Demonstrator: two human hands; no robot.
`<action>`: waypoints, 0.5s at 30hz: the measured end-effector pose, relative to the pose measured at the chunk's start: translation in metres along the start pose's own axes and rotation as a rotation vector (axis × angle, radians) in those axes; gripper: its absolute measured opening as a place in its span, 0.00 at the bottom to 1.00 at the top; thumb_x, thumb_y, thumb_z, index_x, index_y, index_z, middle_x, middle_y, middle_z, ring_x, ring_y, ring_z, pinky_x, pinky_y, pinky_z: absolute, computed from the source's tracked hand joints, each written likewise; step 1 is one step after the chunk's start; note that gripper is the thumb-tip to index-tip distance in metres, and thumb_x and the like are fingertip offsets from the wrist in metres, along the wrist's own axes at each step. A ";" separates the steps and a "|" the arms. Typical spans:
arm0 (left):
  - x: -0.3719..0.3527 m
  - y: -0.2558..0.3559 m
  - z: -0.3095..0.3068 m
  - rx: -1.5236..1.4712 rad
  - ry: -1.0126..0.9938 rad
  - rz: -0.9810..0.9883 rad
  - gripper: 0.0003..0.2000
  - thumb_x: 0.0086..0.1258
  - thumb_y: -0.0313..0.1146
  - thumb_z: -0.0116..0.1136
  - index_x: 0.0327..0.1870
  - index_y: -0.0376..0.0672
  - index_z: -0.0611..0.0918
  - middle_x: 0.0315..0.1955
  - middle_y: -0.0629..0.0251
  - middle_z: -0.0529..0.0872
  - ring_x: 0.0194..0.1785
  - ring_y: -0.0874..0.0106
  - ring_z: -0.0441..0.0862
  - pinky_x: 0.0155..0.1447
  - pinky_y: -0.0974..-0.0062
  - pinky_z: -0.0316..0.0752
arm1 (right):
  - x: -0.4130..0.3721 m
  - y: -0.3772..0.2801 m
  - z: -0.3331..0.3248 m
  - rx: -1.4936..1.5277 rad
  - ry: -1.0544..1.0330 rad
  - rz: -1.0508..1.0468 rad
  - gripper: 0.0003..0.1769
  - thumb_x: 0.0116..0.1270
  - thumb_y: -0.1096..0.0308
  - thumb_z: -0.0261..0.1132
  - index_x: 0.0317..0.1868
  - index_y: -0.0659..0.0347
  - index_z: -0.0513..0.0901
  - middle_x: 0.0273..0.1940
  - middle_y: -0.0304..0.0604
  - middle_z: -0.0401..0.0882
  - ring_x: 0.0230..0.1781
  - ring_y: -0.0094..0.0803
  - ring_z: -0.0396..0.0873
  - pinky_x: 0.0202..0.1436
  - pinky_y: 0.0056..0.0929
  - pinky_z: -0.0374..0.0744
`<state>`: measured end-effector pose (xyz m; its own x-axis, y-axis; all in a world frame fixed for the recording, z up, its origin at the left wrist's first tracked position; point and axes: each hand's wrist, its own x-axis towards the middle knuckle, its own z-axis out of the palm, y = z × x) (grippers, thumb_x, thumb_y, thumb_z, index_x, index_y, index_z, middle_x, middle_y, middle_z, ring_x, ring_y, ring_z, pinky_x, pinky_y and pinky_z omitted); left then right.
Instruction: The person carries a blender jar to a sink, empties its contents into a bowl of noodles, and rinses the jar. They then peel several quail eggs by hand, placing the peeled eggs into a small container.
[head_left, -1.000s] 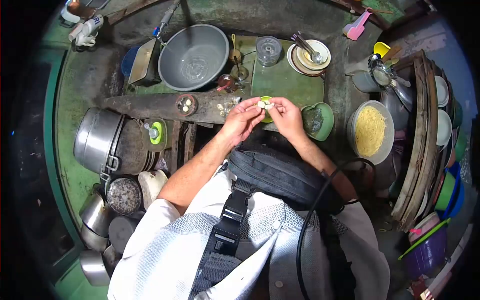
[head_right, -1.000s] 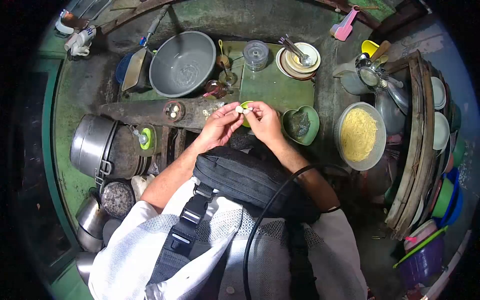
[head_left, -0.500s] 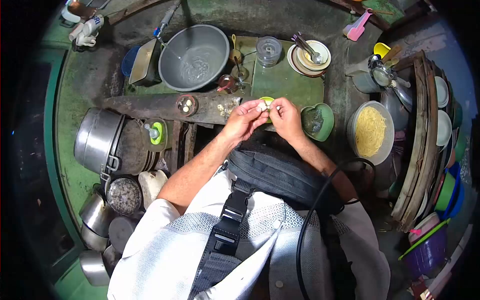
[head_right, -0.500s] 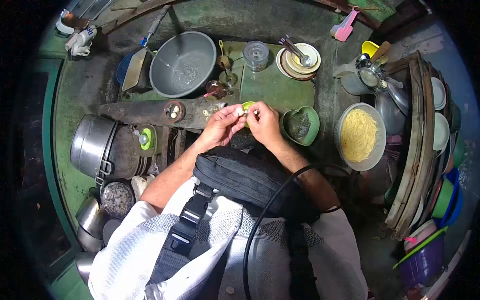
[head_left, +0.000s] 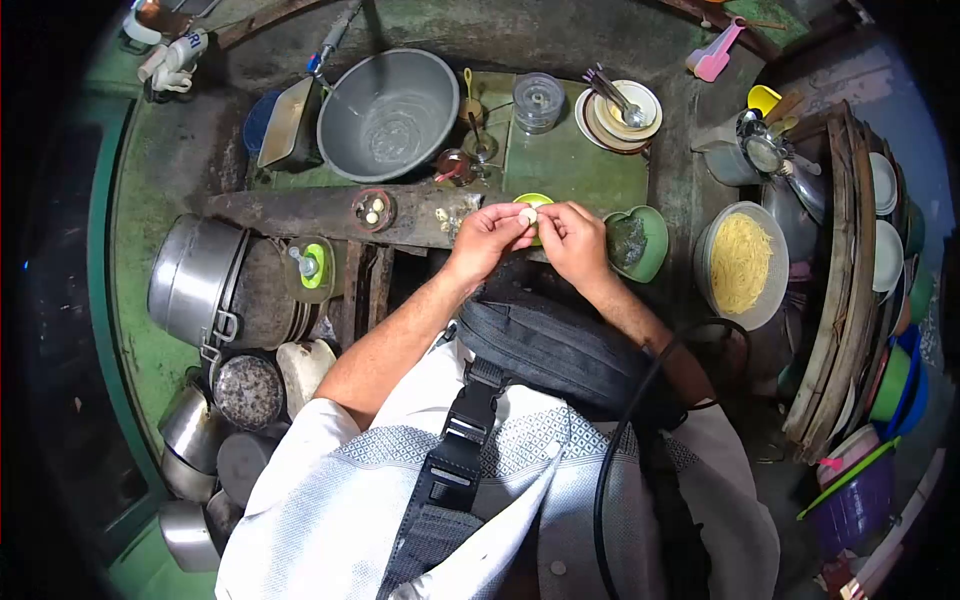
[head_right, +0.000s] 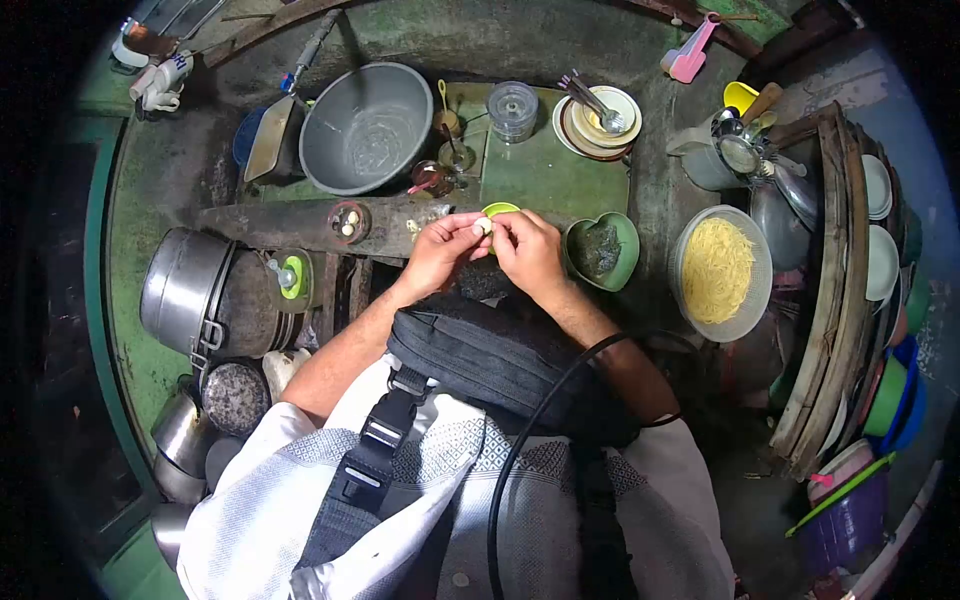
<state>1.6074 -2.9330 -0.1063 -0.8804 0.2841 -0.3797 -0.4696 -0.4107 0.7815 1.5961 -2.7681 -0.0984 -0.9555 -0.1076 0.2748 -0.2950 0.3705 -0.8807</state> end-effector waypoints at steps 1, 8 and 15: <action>0.000 0.000 0.000 0.000 -0.001 0.000 0.14 0.72 0.30 0.53 0.55 0.34 0.75 0.42 0.63 0.84 0.42 0.78 0.82 0.48 0.81 0.80 | 0.000 0.001 0.000 -0.009 0.002 -0.017 0.05 0.58 0.74 0.66 0.34 0.65 0.81 0.29 0.48 0.80 0.25 0.39 0.81 0.28 0.31 0.78; -0.003 0.001 -0.001 -0.027 -0.012 -0.020 0.14 0.73 0.29 0.52 0.56 0.34 0.75 0.43 0.62 0.83 0.43 0.77 0.82 0.48 0.80 0.80 | -0.004 0.013 0.003 0.151 -0.055 0.215 0.04 0.61 0.74 0.63 0.35 0.67 0.79 0.28 0.44 0.82 0.26 0.27 0.81 0.29 0.26 0.78; -0.003 0.003 -0.002 -0.163 0.021 -0.065 0.14 0.71 0.27 0.53 0.56 0.34 0.75 0.43 0.62 0.83 0.42 0.77 0.82 0.49 0.81 0.80 | -0.008 0.022 0.006 0.329 -0.141 0.342 0.05 0.65 0.74 0.61 0.37 0.69 0.78 0.27 0.38 0.80 0.27 0.17 0.77 0.30 0.20 0.77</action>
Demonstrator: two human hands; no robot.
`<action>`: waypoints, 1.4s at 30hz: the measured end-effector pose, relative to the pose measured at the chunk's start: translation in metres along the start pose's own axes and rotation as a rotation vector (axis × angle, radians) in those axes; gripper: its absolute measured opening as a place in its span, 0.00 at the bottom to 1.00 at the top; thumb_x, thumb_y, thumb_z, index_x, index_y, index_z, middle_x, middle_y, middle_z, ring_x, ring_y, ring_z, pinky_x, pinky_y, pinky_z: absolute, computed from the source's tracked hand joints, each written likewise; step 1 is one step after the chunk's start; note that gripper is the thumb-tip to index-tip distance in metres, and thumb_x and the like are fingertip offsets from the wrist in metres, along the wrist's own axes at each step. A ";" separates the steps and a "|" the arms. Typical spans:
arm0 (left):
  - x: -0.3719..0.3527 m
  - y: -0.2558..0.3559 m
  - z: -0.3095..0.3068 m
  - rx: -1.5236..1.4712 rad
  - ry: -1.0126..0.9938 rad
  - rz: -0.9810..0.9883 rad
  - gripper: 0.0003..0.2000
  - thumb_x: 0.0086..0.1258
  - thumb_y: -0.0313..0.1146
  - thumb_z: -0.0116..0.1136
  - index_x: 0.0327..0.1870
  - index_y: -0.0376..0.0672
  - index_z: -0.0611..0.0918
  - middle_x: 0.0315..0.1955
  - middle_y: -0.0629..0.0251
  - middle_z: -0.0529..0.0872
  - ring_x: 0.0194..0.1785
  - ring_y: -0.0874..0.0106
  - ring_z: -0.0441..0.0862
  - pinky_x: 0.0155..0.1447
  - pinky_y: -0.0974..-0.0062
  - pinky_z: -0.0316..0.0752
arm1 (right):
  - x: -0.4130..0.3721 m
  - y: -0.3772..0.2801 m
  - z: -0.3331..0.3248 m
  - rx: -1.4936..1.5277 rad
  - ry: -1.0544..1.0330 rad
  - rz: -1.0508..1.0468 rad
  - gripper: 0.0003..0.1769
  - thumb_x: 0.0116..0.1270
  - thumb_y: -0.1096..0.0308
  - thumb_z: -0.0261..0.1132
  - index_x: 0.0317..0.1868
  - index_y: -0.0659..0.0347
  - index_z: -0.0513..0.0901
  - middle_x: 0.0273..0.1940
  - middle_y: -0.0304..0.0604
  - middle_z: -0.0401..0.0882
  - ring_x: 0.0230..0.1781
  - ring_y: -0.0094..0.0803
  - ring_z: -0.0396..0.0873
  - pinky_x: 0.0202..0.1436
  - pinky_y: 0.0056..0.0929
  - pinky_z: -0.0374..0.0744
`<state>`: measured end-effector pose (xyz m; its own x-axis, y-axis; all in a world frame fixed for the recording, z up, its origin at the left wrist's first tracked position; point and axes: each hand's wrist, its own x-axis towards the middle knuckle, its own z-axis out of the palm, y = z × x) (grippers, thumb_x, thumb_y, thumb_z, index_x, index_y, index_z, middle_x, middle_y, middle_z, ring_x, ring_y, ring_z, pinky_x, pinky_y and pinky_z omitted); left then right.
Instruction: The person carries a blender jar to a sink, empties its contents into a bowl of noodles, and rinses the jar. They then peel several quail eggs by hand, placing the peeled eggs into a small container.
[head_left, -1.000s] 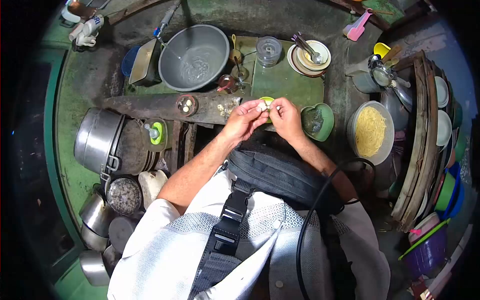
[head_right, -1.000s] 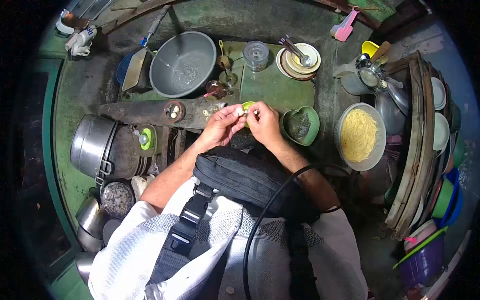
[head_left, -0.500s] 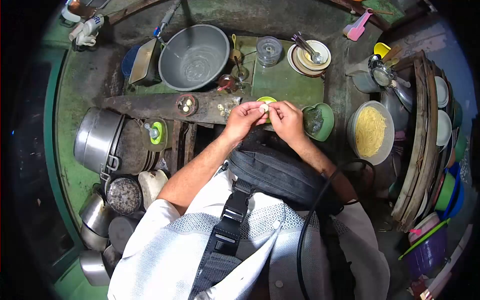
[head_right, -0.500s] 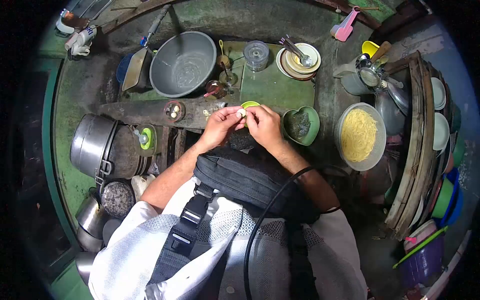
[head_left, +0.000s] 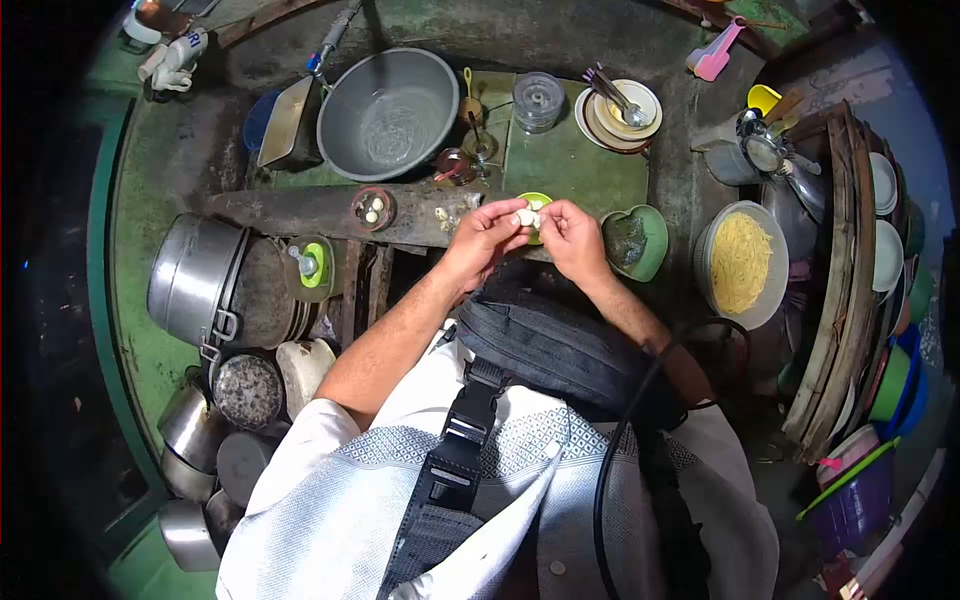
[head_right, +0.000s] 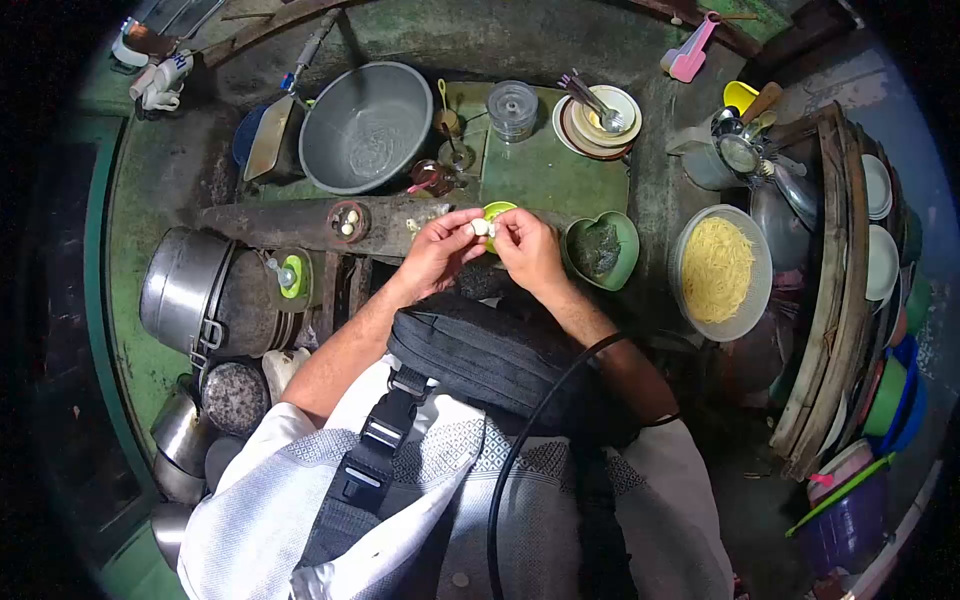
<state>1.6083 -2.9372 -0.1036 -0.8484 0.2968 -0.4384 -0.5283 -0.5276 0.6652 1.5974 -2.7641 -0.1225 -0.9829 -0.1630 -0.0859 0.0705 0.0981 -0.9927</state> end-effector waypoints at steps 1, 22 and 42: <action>0.000 -0.001 -0.001 0.000 0.000 0.000 0.14 0.71 0.27 0.53 0.56 0.34 0.75 0.43 0.62 0.83 0.42 0.77 0.82 0.49 0.81 0.80 | 0.000 -0.001 -0.001 -0.023 -0.003 0.001 0.05 0.65 0.73 0.61 0.37 0.68 0.78 0.27 0.38 0.80 0.28 0.17 0.77 0.30 0.20 0.76; -0.002 -0.007 -0.005 -0.041 -0.063 0.071 0.15 0.70 0.25 0.54 0.57 0.38 0.74 0.42 0.64 0.83 0.42 0.78 0.82 0.48 0.80 0.81 | -0.001 -0.004 -0.003 0.176 -0.133 0.085 0.04 0.67 0.74 0.58 0.38 0.66 0.76 0.29 0.35 0.77 0.26 0.17 0.74 0.30 0.18 0.75; 0.001 -0.006 0.002 0.217 0.002 0.240 0.15 0.61 0.20 0.64 0.47 0.37 0.75 0.36 0.68 0.82 0.41 0.82 0.80 0.47 0.84 0.77 | -0.003 -0.012 0.003 0.104 -0.060 0.035 0.07 0.65 0.74 0.63 0.41 0.69 0.80 0.34 0.41 0.83 0.34 0.21 0.81 0.38 0.20 0.79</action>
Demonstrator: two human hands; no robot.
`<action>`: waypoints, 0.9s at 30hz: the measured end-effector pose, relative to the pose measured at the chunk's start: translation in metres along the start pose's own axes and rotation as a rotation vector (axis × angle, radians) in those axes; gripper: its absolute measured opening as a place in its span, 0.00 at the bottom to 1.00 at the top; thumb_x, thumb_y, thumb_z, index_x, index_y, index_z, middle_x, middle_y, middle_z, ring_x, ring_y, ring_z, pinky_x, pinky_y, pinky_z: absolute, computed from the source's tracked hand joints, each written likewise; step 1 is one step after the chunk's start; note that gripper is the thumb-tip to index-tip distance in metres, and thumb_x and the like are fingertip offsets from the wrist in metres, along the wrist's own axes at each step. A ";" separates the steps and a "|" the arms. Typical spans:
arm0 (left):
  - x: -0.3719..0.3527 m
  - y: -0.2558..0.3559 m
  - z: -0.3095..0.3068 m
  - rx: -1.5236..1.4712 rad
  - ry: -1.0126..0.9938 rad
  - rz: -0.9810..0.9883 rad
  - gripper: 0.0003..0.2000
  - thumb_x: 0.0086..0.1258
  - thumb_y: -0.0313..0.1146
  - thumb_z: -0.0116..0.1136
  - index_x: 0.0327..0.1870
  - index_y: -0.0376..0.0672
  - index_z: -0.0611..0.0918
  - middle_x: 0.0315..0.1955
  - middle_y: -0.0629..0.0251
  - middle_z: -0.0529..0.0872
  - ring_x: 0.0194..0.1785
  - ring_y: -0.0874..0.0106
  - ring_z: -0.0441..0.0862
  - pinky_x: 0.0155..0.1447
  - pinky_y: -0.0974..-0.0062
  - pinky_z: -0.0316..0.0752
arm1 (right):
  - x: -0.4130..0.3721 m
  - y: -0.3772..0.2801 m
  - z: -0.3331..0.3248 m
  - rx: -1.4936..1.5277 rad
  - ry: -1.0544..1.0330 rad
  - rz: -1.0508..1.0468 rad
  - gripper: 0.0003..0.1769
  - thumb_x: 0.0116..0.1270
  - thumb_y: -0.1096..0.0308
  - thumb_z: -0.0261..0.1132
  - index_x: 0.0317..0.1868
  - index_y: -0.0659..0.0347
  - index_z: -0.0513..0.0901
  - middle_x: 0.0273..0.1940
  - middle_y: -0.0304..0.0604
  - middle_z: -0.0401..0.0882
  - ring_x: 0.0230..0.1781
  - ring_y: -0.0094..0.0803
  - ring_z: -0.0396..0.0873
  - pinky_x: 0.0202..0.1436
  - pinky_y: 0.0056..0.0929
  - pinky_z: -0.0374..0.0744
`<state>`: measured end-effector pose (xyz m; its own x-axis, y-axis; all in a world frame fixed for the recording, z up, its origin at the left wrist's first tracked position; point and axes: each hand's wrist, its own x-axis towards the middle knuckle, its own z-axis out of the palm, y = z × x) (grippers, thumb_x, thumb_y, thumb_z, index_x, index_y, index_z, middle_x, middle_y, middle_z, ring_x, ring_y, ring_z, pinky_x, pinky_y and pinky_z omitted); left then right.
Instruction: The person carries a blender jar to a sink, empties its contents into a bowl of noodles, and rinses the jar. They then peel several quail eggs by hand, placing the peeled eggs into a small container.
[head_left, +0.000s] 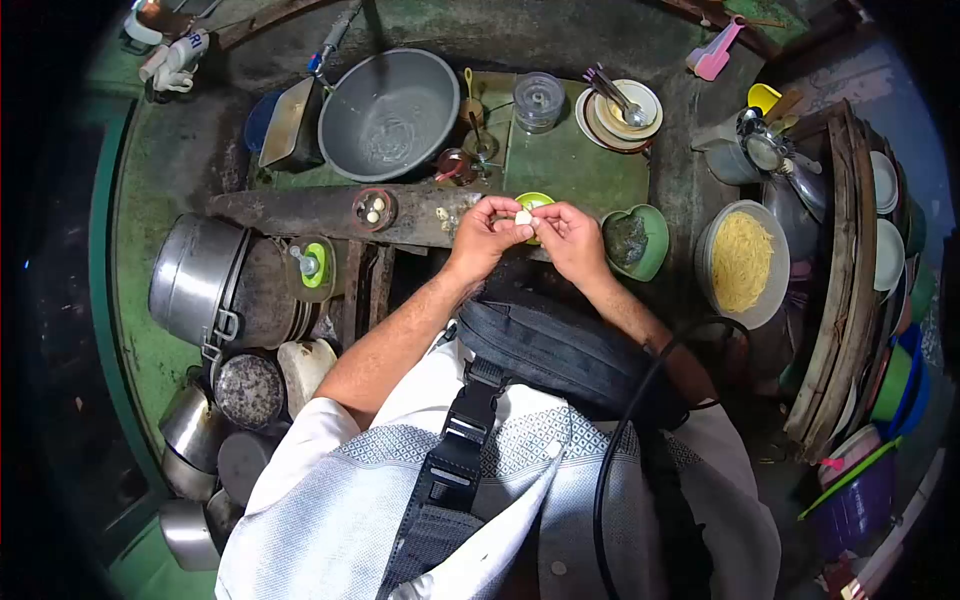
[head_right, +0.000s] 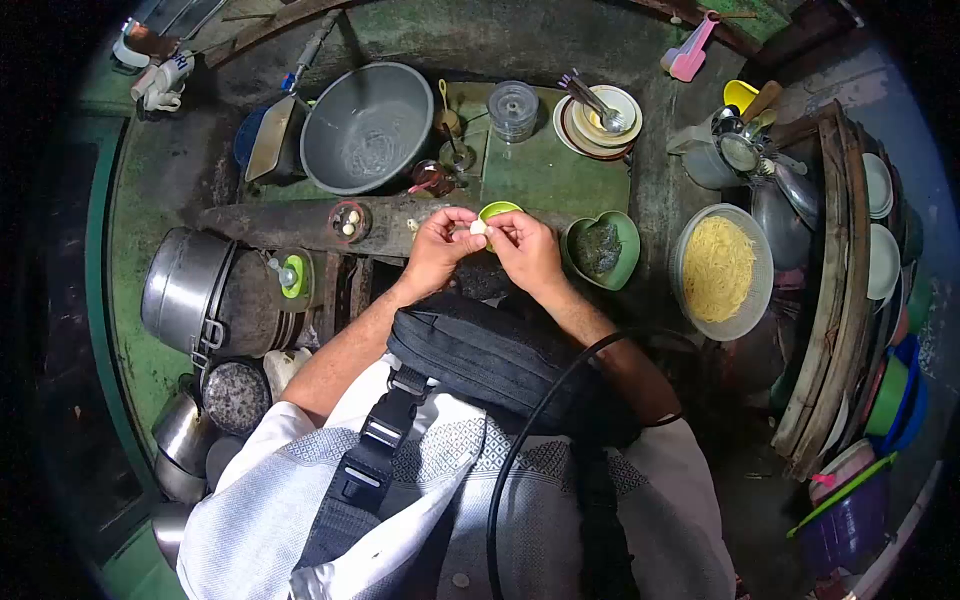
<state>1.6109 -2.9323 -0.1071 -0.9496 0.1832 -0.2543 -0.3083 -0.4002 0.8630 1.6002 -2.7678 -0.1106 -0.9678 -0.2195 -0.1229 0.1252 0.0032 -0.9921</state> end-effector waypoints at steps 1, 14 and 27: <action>0.000 0.000 0.000 0.000 0.000 0.000 0.15 0.61 0.20 0.64 0.47 0.37 0.75 0.36 0.68 0.82 0.41 0.82 0.80 0.47 0.84 0.77 | 0.000 0.002 0.000 -0.037 0.018 -0.002 0.06 0.65 0.75 0.62 0.40 0.69 0.80 0.34 0.41 0.83 0.33 0.21 0.81 0.38 0.21 0.79; 0.004 -0.009 -0.002 -0.003 -0.062 0.064 0.12 0.69 0.22 0.56 0.51 0.35 0.73 0.39 0.62 0.82 0.40 0.77 0.81 0.47 0.79 0.79 | 0.005 0.013 0.002 -0.199 0.113 -0.132 0.05 0.61 0.74 0.63 0.32 0.67 0.77 0.27 0.45 0.81 0.24 0.25 0.80 0.27 0.26 0.78; -0.003 -0.001 -0.010 -0.171 -0.011 -0.157 0.14 0.72 0.25 0.51 0.58 0.36 0.72 0.46 0.62 0.82 0.44 0.76 0.82 0.50 0.79 0.81 | 0.009 0.012 -0.012 0.061 0.085 0.117 0.03 0.68 0.74 0.58 0.39 0.65 0.76 0.27 0.33 0.76 0.23 0.16 0.73 0.25 0.16 0.73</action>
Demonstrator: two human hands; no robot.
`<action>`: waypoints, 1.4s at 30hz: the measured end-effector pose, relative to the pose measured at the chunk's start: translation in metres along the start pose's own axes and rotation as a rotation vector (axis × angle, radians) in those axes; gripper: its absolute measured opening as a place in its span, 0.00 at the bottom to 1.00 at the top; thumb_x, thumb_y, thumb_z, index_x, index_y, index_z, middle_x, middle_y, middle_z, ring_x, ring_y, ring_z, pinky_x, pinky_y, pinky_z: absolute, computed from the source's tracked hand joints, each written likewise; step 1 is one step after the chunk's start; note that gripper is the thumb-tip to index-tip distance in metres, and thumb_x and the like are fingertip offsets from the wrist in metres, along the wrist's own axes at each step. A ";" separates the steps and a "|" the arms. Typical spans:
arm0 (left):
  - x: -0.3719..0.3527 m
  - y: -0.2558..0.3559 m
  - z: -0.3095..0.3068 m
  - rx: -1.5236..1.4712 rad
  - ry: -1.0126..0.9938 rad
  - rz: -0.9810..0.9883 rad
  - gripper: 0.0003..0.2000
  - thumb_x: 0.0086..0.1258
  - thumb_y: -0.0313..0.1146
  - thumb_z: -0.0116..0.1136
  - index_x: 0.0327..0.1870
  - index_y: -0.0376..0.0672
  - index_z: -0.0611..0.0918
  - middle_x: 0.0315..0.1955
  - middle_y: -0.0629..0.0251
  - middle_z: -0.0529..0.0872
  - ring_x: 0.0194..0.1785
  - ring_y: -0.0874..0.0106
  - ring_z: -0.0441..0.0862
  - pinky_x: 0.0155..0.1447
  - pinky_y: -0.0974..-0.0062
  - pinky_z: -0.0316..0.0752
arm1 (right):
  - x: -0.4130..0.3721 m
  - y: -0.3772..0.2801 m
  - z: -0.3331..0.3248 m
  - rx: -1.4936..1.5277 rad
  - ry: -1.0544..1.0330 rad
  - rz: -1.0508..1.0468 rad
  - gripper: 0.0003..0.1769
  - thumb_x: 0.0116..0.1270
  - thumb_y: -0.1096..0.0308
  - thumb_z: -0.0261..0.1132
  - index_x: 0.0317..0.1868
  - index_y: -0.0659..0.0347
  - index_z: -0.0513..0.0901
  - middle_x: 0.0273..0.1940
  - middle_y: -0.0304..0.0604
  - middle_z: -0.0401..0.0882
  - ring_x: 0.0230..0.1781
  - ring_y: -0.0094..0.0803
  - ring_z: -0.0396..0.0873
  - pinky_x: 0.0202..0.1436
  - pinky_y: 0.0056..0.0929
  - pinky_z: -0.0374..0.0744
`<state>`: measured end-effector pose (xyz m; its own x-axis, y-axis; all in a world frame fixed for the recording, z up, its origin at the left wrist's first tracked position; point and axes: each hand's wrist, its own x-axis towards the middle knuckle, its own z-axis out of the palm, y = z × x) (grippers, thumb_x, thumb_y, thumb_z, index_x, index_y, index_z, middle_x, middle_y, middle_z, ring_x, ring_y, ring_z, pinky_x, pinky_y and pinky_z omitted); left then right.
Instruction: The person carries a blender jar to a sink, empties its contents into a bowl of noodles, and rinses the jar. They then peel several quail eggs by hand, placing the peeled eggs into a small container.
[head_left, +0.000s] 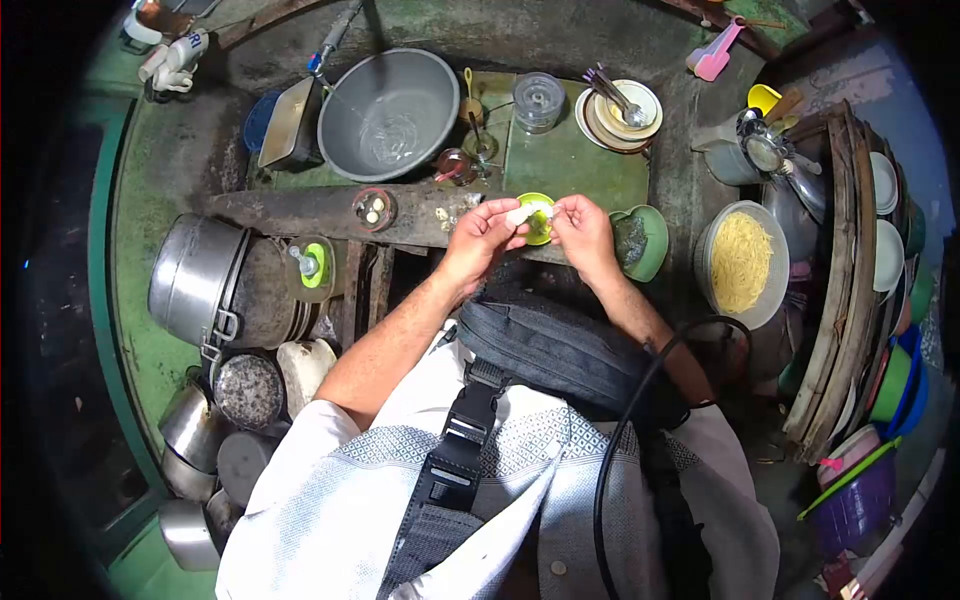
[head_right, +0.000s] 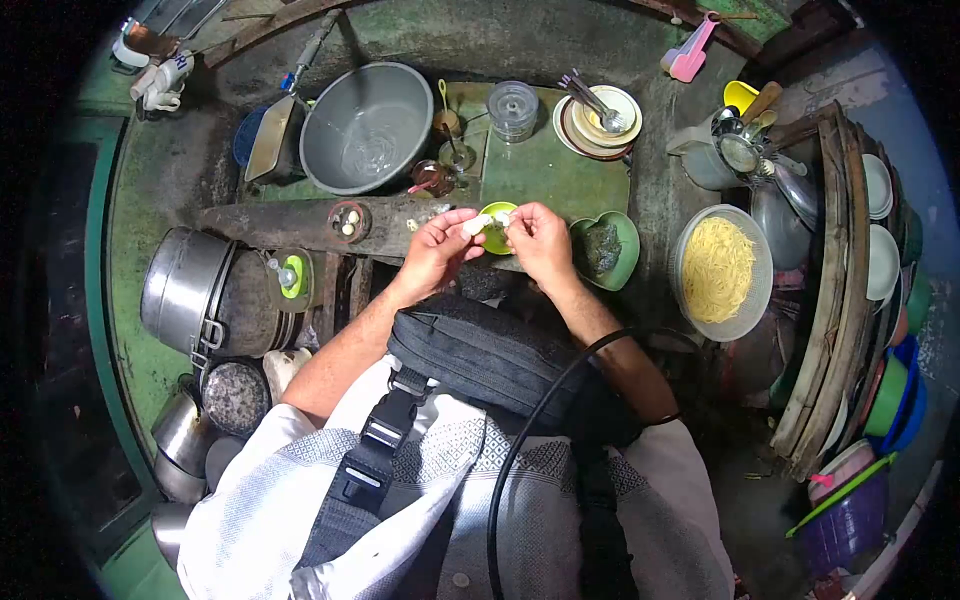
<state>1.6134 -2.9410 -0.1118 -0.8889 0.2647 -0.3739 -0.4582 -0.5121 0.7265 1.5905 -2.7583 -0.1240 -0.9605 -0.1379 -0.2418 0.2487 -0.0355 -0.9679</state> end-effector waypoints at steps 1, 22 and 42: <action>0.000 0.002 0.001 0.044 0.048 -0.006 0.13 0.71 0.24 0.52 0.56 0.36 0.74 0.45 0.62 0.82 0.43 0.76 0.82 0.48 0.80 0.80 | 0.000 -0.001 0.000 -0.005 0.004 0.003 0.04 0.68 0.74 0.59 0.39 0.66 0.77 0.27 0.34 0.77 0.23 0.17 0.74 0.25 0.17 0.73; 0.004 0.000 0.008 0.167 0.002 0.114 0.18 0.65 0.17 0.55 0.55 0.39 0.70 0.48 0.61 0.76 0.44 0.76 0.79 0.47 0.77 0.82 | -0.005 0.004 0.009 0.048 -0.081 -0.014 0.04 0.68 0.75 0.59 0.40 0.68 0.75 0.30 0.37 0.78 0.27 0.18 0.75 0.29 0.18 0.75; 0.011 -0.006 0.001 0.031 0.057 0.104 0.21 0.60 0.15 0.59 0.55 0.37 0.71 0.43 0.65 0.82 0.45 0.78 0.81 0.51 0.81 0.77 | -0.004 -0.002 0.005 0.168 -0.168 -0.034 0.03 0.69 0.76 0.56 0.39 0.67 0.73 0.33 0.41 0.78 0.31 0.24 0.79 0.35 0.23 0.81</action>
<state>1.6065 -2.9345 -0.1193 -0.9308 0.1636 -0.3270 -0.3636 -0.5087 0.7804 1.5943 -2.7626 -0.1209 -0.9381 -0.2956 -0.1805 0.2469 -0.2055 -0.9470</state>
